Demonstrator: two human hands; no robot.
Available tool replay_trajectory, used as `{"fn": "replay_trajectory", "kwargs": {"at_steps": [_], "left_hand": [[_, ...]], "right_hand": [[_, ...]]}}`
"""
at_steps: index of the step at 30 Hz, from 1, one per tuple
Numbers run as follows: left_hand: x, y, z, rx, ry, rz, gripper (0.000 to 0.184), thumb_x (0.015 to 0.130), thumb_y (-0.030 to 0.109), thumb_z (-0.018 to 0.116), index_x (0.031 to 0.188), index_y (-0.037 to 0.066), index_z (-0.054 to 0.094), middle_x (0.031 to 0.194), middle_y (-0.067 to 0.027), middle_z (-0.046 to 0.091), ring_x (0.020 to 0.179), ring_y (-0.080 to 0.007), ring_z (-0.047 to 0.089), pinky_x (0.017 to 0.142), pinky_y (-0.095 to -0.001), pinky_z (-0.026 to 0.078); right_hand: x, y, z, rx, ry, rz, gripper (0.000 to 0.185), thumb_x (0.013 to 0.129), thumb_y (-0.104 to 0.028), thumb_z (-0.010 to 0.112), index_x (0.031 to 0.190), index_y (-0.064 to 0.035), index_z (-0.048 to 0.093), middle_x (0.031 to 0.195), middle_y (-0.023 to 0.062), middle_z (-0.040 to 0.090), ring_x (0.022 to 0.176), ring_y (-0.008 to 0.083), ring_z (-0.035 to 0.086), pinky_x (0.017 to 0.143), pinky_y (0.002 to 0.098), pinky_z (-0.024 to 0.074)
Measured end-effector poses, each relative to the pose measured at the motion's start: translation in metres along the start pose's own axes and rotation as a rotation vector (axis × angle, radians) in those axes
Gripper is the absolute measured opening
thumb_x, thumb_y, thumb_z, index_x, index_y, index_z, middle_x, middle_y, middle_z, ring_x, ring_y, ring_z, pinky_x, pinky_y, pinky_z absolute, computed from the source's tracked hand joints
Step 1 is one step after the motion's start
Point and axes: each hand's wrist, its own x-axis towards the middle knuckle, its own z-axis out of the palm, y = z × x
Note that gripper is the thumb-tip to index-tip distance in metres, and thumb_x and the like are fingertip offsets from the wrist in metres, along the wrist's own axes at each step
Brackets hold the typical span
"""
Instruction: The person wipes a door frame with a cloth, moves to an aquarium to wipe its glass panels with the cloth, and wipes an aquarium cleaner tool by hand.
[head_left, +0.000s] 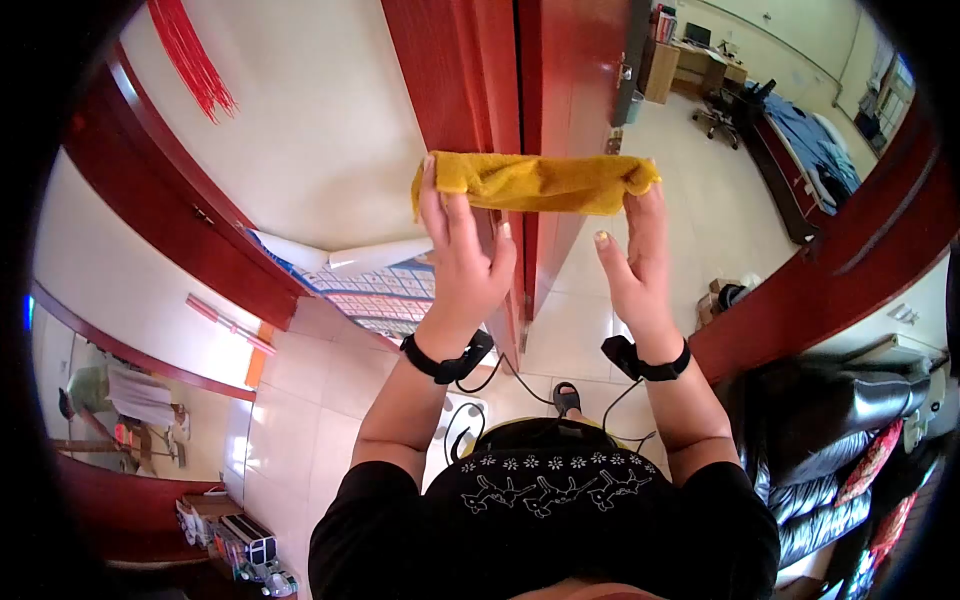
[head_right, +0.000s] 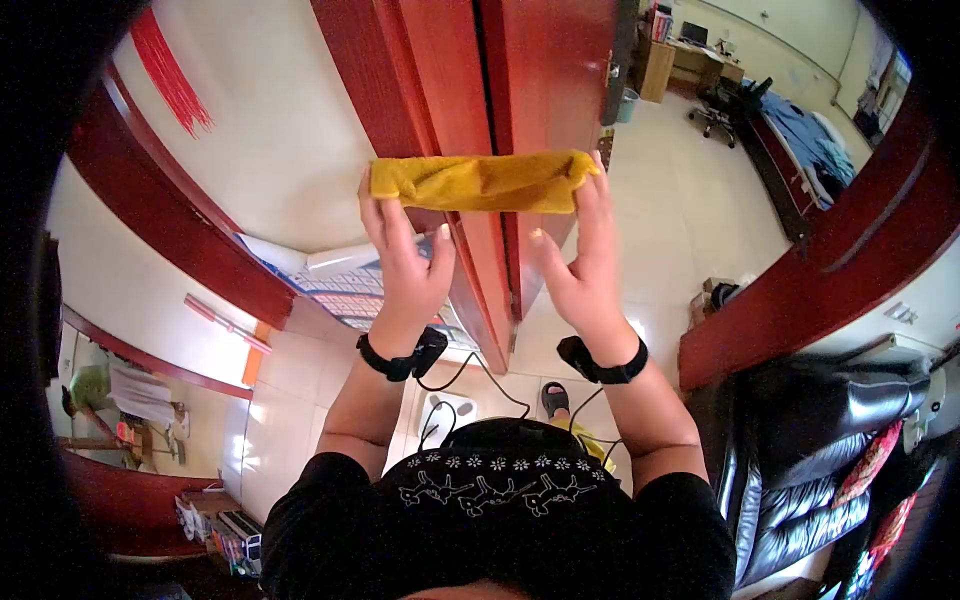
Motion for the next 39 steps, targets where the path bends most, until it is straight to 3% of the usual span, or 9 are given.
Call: {"fn": "replay_trajectory", "kwargs": {"at_steps": [2, 10, 13, 14, 18, 24, 29, 36, 39], "left_hand": [[0.017, -0.01, 0.008, 0.087, 0.01, 0.067, 0.077, 0.087, 0.004, 0.057, 0.149, -0.005, 0.011, 0.152, -0.0351, 0.004, 0.14, -0.0523, 0.01, 0.113, -0.0538, 0.016], [0.089, -0.029, 0.017, 0.357, 0.105, 0.219, 0.073, 0.089, 0.008, 0.057, 0.146, -0.008, 0.015, 0.15, -0.0378, 0.01, 0.138, -0.0551, 0.015, 0.111, -0.0595, 0.02], [0.112, -0.036, 0.027, 0.461, 0.192, 0.279, 0.071, 0.09, 0.013, 0.057, 0.146, -0.008, 0.018, 0.149, -0.0376, 0.015, 0.138, -0.0539, 0.02, 0.11, -0.0614, 0.021], [0.116, -0.037, 0.029, 0.557, 0.201, 0.243, 0.072, 0.09, 0.014, 0.058, 0.145, -0.008, 0.018, 0.149, -0.0375, 0.016, 0.137, -0.0535, 0.021, 0.109, -0.0615, 0.021], [0.108, -0.032, 0.029, 0.668, 0.209, 0.177, 0.073, 0.088, 0.015, 0.059, 0.146, -0.006, 0.02, 0.148, -0.0384, 0.016, 0.137, -0.0543, 0.021, 0.108, -0.062, 0.022], [0.102, -0.025, 0.03, 0.733, 0.159, 0.136, 0.074, 0.088, 0.013, 0.061, 0.146, -0.006, 0.019, 0.148, -0.0424, 0.007, 0.136, -0.0604, 0.015, 0.108, -0.0639, 0.021], [0.079, -0.024, 0.03, 0.791, 0.073, 0.079, 0.076, 0.087, 0.016, 0.064, 0.144, -0.009, 0.02, 0.146, -0.0446, 0.008, 0.135, -0.0605, 0.017, 0.106, -0.0629, 0.025], [0.032, -0.026, 0.038, 0.791, -0.041, -0.008, 0.061, 0.086, 0.013, 0.063, 0.136, -0.009, 0.036, 0.142, -0.0426, 0.019, 0.123, -0.0601, 0.036, 0.098, -0.0603, 0.038], [0.007, -0.029, 0.038, 0.751, -0.091, -0.042, 0.058, 0.084, 0.01, 0.063, 0.134, -0.009, 0.039, 0.141, -0.0432, 0.021, 0.123, -0.059, 0.038, 0.099, -0.0582, 0.039]], "right_hand": [[0.022, -0.001, 0.016, 0.077, 0.003, -0.094, 0.069, 0.086, -0.005, 0.059, 0.147, 0.0008, 0.027, 0.157, 0.0256, 0.012, 0.146, 0.0381, 0.015, 0.115, 0.0431, 0.0192], [0.117, 0.012, 0.08, 0.252, -0.012, -0.277, 0.074, 0.09, -0.019, 0.055, 0.148, 0.0062, 0.017, 0.156, 0.0301, -0.01, 0.146, 0.0413, -0.005, 0.116, 0.0457, 0.0086], [0.167, 0.012, 0.098, 0.237, -0.022, -0.428, 0.076, 0.091, -0.025, 0.054, 0.148, 0.0067, 0.016, 0.155, 0.0308, -0.011, 0.145, 0.0455, -0.006, 0.116, 0.0489, 0.0066], [0.182, 0.02, 0.108, 0.296, -0.11, -0.428, 0.078, 0.092, -0.035, 0.05, 0.148, 0.0071, 0.016, 0.154, 0.0317, -0.011, 0.143, 0.0502, -0.007, 0.115, 0.0534, 0.005], [0.202, 0.032, 0.113, 0.312, -0.185, -0.533, 0.078, 0.094, -0.049, 0.041, 0.147, 0.0044, 0.021, 0.154, 0.0329, -0.01, 0.141, 0.0542, -0.005, 0.114, 0.0569, 0.0042], [0.202, 0.05, 0.12, 0.311, -0.155, -0.542, 0.074, 0.094, -0.054, 0.038, 0.141, 0.0025, 0.03, 0.154, 0.0345, -0.004, 0.141, 0.0545, 0.001, 0.112, 0.0609, 0.0013], [0.183, 0.072, 0.133, 0.331, -0.097, -0.456, 0.076, 0.094, -0.06, 0.033, 0.137, 0.0026, 0.033, 0.154, 0.0347, -0.001, 0.141, 0.0543, 0.003, 0.111, 0.0635, -0.0009], [0.131, 0.102, 0.145, 0.445, -0.09, -0.299, 0.086, 0.093, -0.064, 0.036, 0.142, 0.0051, 0.024, 0.153, 0.0352, -0.007, 0.142, 0.0536, -0.003, 0.114, 0.0589, 0.0053], [0.112, 0.111, 0.143, 0.409, -0.135, -0.252, 0.085, 0.094, -0.062, 0.036, 0.142, 0.007, 0.022, 0.153, 0.0355, -0.007, 0.142, 0.0532, -0.003, 0.115, 0.0561, 0.0075]]}}
